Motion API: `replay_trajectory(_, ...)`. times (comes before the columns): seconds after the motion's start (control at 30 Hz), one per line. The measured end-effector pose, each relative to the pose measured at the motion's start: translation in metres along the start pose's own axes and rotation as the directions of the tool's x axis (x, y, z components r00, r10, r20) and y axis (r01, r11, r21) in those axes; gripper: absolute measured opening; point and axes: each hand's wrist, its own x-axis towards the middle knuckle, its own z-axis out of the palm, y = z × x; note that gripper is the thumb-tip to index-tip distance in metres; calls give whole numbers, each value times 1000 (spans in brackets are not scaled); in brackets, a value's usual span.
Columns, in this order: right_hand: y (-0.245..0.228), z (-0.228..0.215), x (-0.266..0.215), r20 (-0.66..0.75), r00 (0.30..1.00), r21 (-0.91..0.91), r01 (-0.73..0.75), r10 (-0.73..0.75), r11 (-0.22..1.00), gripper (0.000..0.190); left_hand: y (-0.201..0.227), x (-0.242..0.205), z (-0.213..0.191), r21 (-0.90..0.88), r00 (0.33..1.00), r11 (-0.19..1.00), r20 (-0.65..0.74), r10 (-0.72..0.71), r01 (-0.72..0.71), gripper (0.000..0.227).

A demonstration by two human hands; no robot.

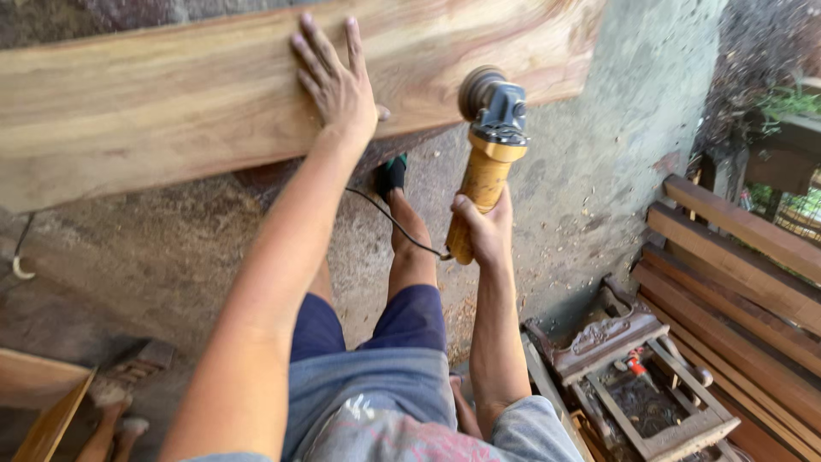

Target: The person uses a yellow orbital sander to smooth the surface of a large wooden plank. They move the sander back and forth across the plank while holding it steady with their left hand.

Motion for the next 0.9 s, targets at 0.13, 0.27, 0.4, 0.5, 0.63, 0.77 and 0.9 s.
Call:
replay_trajectory(0.13,7,4,35,-1,1000,-62,31,-31,998,44,37,9,1,6,990,990,-13,-138,139,167)
replay_trajectory(0.27,6,0,81,-1,999,-72,45,-45,996,44,55,22,-22,1,935,960,226,-272,279,170)
replay_trajectory(0.4,7,-14,107,20,996,-237,94,-92,967,43,64,16,-31,28,878,938,341,-335,347,171)
replay_trajectory(0.5,-4,-10,128,55,993,-366,118,-105,923,48,66,19,-40,17,883,936,326,-337,351,172)
replay_trajectory(0.63,-17,2,136,73,997,-487,57,-25,871,62,64,16,-36,7,891,937,308,-333,348,172)
replay_trajectory(0.77,-27,13,141,199,980,-537,114,-6,836,68,66,20,-33,48,866,920,321,-382,388,171)
replay_trajectory(0.9,-32,11,141,273,960,-551,203,-54,809,69,65,19,-34,63,878,926,300,-373,373,172)
